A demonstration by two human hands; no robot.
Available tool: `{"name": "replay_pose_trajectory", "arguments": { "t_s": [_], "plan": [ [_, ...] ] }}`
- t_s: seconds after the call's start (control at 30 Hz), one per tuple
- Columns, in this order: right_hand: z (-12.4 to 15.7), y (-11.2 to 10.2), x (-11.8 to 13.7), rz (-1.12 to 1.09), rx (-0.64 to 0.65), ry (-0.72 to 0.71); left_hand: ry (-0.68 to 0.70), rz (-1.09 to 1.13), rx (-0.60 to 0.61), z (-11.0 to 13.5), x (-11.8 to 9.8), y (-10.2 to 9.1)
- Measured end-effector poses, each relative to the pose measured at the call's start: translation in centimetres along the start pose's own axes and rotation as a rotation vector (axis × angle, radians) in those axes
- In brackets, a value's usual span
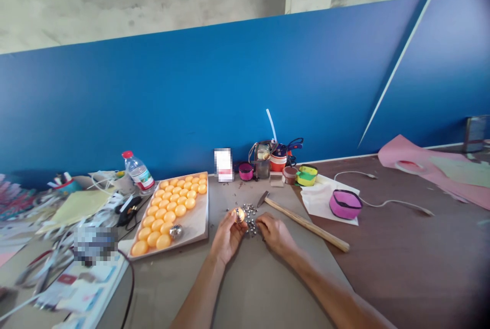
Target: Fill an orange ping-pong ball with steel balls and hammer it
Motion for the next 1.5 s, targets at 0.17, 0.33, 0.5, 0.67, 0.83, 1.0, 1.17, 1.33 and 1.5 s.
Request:
{"name": "replay_pose_trajectory", "arguments": {
  "t_s": [0.17, 0.33, 0.5, 0.67, 0.83, 1.0, 1.17, 1.33, 1.5],
  "plan": [
    [-0.4, -1.0, -0.6, -0.032, -0.102, -0.004, -0.013, 0.019, -0.032, -0.1, -0.1, -0.2],
    [-1.1, -2.3, -1.4, 0.014, -0.097, -0.021, -0.020, 0.029, -0.027, -0.1, -0.2, -0.2],
    [-1.1, -1.8, -2.1, 0.092, 0.068, -0.003, -0.009, 0.017, -0.025, -0.3, -0.1, -0.4],
    [-0.6, -0.7, -1.2, 0.192, 0.123, -0.036, 0.007, -0.003, -0.009, -0.3, -0.1, -0.4],
    [-0.7, -0.7, -1.0, 0.121, 0.041, -0.038, 0.009, -0.009, -0.010, -0.3, -0.1, -0.4],
    [-0.9, -1.6, -1.7, -0.192, -0.122, 0.067, -0.007, -0.009, -0.025, -0.4, 0.1, -0.5],
    [-0.5, 0.3, -1.9, -0.563, -0.015, 0.317, -0.023, -0.027, -0.016, -0.2, 0.0, -0.2],
    [-0.2, 0.7, -0.7, -0.765, 0.039, 0.394, -0.022, -0.043, 0.004, 0.0, -0.2, 0.1],
    [-0.1, 0.4, 0.4, -0.865, 0.058, 0.398, -0.016, -0.082, 0.060, 0.0, 0.2, 0.4]
  ]
}}
Point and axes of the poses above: each hand's wrist, its own z-axis away from the middle knuckle, its own y-axis out of the palm, x = y × z, the point moved 6 cm from there along -z, towards the middle knuckle, and after that the axes turned 7 degrees about -x, right-handed, at the moved point
